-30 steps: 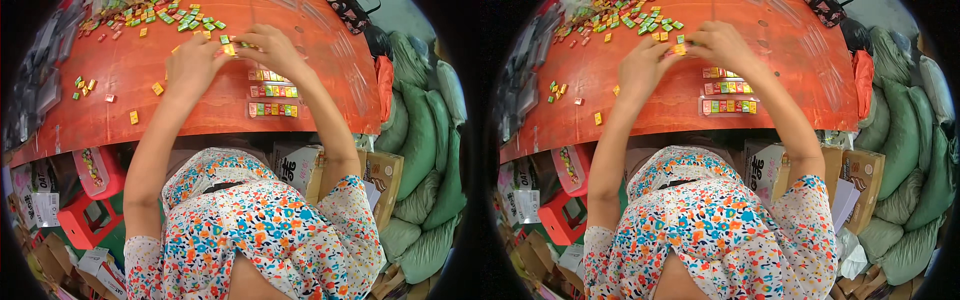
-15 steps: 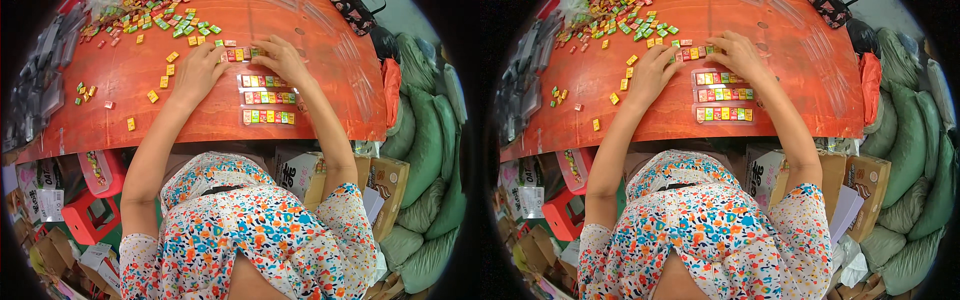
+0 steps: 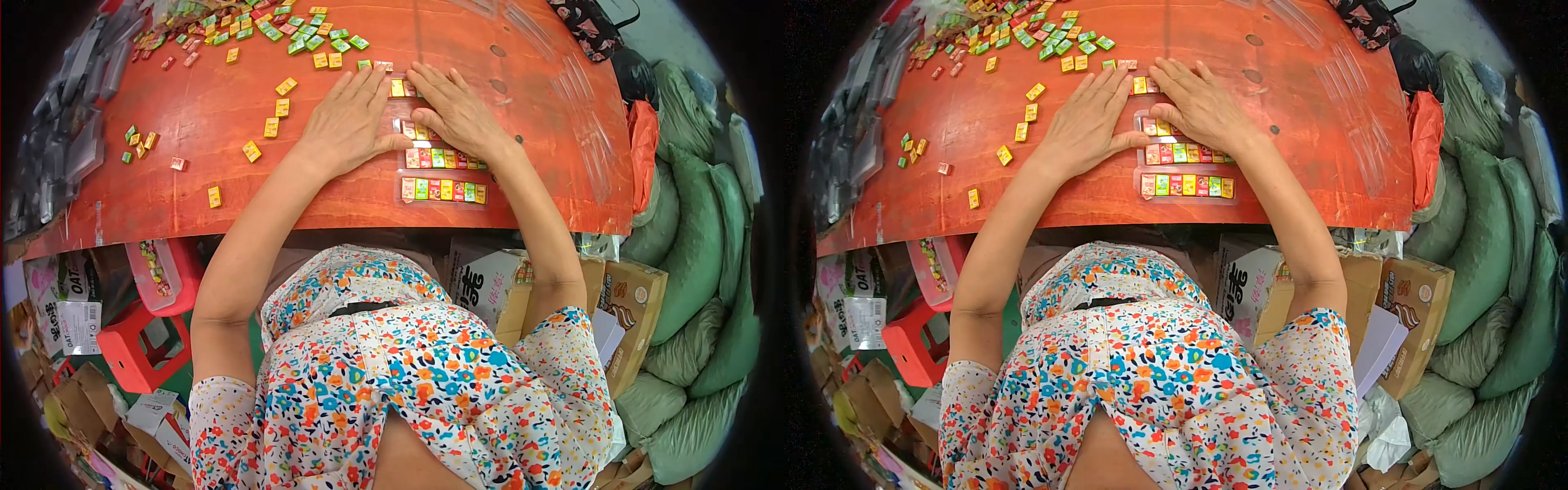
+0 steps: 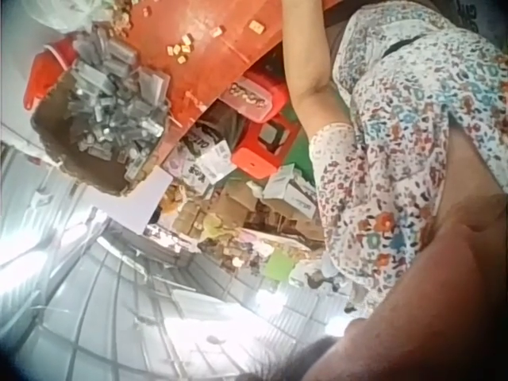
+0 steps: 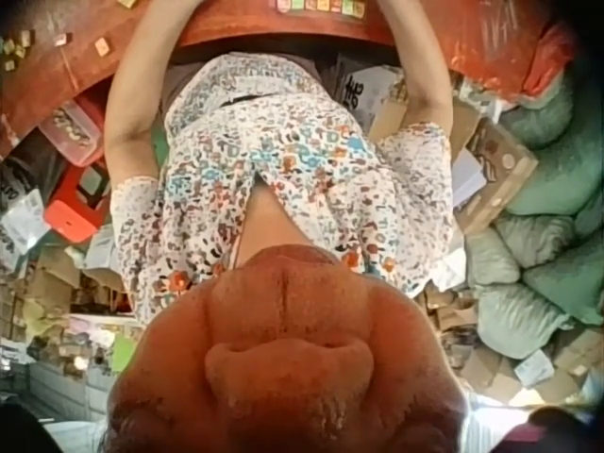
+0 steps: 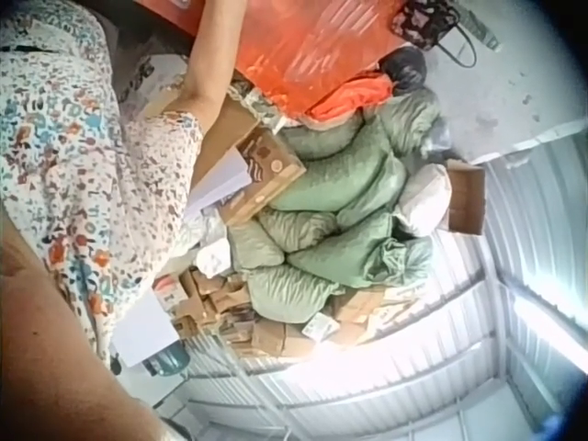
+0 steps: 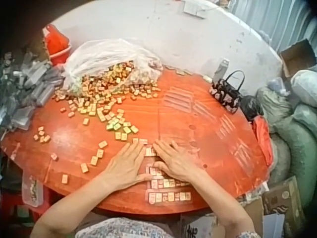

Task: Sorting small colorful square pieces and placing them into clear plastic trays for packaging.

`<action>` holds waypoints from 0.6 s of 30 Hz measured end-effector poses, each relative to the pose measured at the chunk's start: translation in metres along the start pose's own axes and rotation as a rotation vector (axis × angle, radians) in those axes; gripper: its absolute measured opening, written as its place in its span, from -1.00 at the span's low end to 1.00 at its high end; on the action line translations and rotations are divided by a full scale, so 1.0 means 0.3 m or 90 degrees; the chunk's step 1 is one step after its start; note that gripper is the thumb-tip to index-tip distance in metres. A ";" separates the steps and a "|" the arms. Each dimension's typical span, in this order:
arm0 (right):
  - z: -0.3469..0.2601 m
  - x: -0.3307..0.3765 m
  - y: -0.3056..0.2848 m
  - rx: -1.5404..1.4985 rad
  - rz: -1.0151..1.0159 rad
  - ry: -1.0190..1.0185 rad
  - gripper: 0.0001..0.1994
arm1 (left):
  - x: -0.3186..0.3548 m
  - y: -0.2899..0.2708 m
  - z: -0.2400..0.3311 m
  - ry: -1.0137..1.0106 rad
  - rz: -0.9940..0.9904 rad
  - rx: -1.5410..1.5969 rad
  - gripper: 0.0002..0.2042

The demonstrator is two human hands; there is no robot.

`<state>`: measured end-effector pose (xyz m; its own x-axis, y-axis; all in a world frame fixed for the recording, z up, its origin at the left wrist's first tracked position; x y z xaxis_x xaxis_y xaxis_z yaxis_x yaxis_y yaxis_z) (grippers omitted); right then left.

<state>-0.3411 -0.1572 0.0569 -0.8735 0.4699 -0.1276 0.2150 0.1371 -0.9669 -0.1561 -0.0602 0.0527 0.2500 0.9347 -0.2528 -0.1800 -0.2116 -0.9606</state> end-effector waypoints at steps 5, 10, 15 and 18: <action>-0.011 0.012 -0.007 0.030 -0.029 -0.008 -0.30 | 0.010 0.000 0.005 0.007 0.007 0.001 -0.02; -0.007 0.028 0.001 0.031 -0.043 0.006 -0.27 | 0.008 0.019 0.006 0.017 0.035 0.008 -0.04; -0.029 0.046 -0.134 -0.121 0.005 0.092 -0.37 | 0.042 -0.019 0.016 0.008 0.169 -0.009 -0.26; 0.010 0.193 -0.196 -0.190 0.141 0.214 -0.52 | 0.113 -0.065 0.079 -0.112 0.058 0.203 -0.43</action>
<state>-0.4056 -0.1407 0.1056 -0.6139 0.7645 -0.1966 0.5381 0.2230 -0.8129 -0.1668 -0.0177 0.0656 0.0572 0.9568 -0.2851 -0.4876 -0.2224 -0.8443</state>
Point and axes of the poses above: each hand's wrist, its own x-axis away from the middle knuckle, its own y-axis out of the palm, z = x × y, the point moved 2 cm from there along -x, towards the middle knuckle, and after that the axes turned 2 degrees about -x, right-handed, at the moved point
